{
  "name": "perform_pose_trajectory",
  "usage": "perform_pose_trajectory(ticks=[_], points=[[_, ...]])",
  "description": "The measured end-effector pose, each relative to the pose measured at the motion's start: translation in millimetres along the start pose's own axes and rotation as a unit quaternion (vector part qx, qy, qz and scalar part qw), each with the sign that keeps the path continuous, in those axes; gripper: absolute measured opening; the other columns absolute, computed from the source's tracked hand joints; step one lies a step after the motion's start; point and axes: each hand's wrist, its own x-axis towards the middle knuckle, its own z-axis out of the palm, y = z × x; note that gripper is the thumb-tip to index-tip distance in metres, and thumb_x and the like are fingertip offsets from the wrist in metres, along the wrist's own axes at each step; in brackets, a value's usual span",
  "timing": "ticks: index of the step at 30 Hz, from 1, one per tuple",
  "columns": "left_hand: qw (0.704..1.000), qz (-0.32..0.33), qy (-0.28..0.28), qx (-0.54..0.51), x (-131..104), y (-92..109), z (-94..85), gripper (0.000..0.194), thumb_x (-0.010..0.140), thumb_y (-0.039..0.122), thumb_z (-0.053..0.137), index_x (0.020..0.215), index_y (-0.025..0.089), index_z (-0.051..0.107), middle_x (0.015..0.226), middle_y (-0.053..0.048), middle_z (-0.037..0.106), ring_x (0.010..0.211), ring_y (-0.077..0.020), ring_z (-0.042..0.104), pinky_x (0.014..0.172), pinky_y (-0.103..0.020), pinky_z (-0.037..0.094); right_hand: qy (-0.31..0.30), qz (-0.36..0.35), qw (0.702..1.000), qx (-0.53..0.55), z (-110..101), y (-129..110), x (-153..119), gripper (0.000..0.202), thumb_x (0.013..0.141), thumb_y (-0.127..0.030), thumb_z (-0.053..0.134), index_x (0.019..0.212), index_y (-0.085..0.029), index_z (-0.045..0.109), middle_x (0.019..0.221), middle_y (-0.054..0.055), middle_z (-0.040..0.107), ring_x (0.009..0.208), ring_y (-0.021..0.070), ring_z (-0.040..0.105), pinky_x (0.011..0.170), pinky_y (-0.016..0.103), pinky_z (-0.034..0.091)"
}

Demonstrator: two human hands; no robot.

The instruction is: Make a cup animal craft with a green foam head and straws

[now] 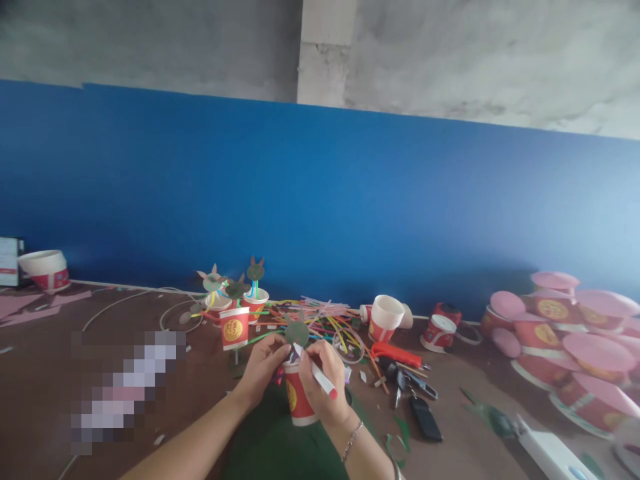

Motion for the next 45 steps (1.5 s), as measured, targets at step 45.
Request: perform_pose_trajectory(ticks=[45], points=[[1.000,0.013,-0.011,-0.018,2.3,-6.5,-2.7,0.024,0.071,0.038,0.066,0.069,0.015,0.058,0.058,0.003,0.054,0.052,-0.0094,0.045,0.053,-0.021,0.034,-0.021,0.016,1.000,-0.013,-1.7,-7.8,5.1,0.016,0.080,-0.021,0.049,0.064,-0.019,0.046,0.055,-0.004,0.047,0.048,0.0097,0.045,0.048,0.020,0.038]])
